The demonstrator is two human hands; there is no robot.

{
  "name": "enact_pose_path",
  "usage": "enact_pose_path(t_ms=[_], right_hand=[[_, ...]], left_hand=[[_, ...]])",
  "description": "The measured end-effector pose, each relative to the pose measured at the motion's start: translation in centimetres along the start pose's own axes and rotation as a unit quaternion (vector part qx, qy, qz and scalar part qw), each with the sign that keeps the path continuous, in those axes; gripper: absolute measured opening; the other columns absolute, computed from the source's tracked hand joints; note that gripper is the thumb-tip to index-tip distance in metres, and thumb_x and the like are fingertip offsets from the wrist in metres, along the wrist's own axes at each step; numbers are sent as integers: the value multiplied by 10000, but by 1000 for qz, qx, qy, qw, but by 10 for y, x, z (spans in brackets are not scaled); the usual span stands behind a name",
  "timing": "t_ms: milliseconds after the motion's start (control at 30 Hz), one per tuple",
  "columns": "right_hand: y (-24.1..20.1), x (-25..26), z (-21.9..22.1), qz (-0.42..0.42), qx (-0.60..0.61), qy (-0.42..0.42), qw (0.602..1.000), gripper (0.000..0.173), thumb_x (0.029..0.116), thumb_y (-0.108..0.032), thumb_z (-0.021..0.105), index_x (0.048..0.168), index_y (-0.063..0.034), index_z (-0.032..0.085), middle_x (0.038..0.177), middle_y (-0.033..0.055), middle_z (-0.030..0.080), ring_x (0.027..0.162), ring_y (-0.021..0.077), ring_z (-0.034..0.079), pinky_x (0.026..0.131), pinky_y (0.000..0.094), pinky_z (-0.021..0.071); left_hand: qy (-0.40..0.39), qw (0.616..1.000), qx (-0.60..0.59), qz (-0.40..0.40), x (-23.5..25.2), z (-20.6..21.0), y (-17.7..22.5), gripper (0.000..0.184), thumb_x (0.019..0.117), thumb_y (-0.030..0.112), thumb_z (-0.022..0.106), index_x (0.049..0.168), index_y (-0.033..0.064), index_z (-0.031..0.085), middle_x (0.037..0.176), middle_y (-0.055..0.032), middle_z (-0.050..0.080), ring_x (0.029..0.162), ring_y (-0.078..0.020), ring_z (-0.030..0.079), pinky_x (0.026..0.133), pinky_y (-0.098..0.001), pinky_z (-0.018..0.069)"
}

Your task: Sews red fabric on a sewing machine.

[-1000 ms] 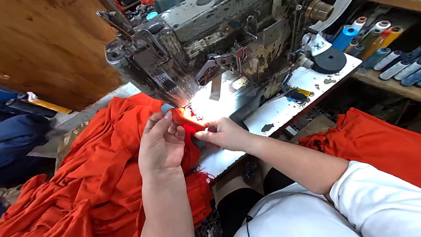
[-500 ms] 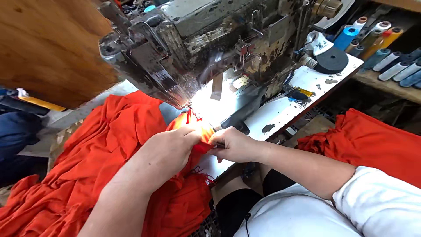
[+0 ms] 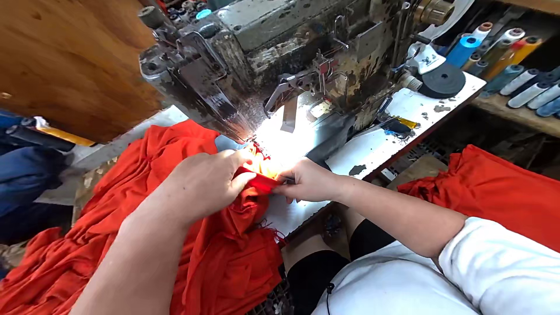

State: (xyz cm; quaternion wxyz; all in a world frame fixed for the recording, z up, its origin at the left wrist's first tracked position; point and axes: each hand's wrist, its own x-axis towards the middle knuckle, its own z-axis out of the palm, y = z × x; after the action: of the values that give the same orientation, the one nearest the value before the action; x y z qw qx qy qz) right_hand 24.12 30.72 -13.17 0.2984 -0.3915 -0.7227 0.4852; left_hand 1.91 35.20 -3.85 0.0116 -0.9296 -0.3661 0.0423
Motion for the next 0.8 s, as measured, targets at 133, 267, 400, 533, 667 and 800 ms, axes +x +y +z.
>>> enact_pose_path(t_ms=[133, 267, 400, 533, 667, 800], right_hand=[[0, 1, 5, 24, 34, 17, 999, 229, 1033, -181, 631, 970, 18, 726, 699, 38, 678, 563, 19, 603, 556, 190, 515], [2, 3, 6, 21, 76, 36, 996, 235, 1035, -120, 607, 1206, 13, 698, 781, 82, 708, 578, 59, 637, 554, 217, 546], [6, 4, 7, 3, 99, 35, 994, 315, 1041, -95, 590, 1348, -55, 652, 870, 106, 717, 622, 93, 661, 579, 247, 572], [10, -4, 9, -32, 51, 35, 998, 220, 1017, -188, 650, 1009, 20, 723, 807, 64, 720, 649, 43, 659, 606, 218, 557], [14, -5, 13, -66, -14, 62, 996, 185, 975, -169, 679, 932, 6, 718, 791, 60, 669, 707, 66, 607, 663, 248, 504], [15, 0, 10, -65, -20, 75, 995, 150, 952, -141, 689, 910, -8, 744, 764, 48, 686, 674, 44, 603, 645, 242, 497]], left_hand=[[26, 991, -131, 31, 1, 7, -18, 220, 948, 288, 652, 1130, 168, 681, 929, 48, 697, 792, -84, 674, 707, -346, 583], [43, 988, -142, 44, -1, 11, -19, 111, 905, 122, 702, 976, 165, 776, 940, 14, 705, 868, -147, 680, 778, -426, 571], [40, 990, -122, 57, -3, 10, -12, 138, 967, 192, 606, 987, 164, 739, 967, 33, 648, 853, -100, 654, 732, -355, 574], [50, 986, -123, 97, -5, 6, 1, 231, 1005, 348, 506, 893, 212, 655, 740, 124, 566, 633, 12, 564, 557, -208, 500], [-3, 999, 2, 52, 6, 4, -6, 210, 894, 366, 599, 942, 219, 741, 776, 45, 685, 698, -163, 686, 580, -463, 547], [3, 998, -10, 67, 8, -2, -8, 186, 894, 323, 557, 814, 220, 689, 715, 58, 608, 643, -146, 630, 545, -433, 520]])
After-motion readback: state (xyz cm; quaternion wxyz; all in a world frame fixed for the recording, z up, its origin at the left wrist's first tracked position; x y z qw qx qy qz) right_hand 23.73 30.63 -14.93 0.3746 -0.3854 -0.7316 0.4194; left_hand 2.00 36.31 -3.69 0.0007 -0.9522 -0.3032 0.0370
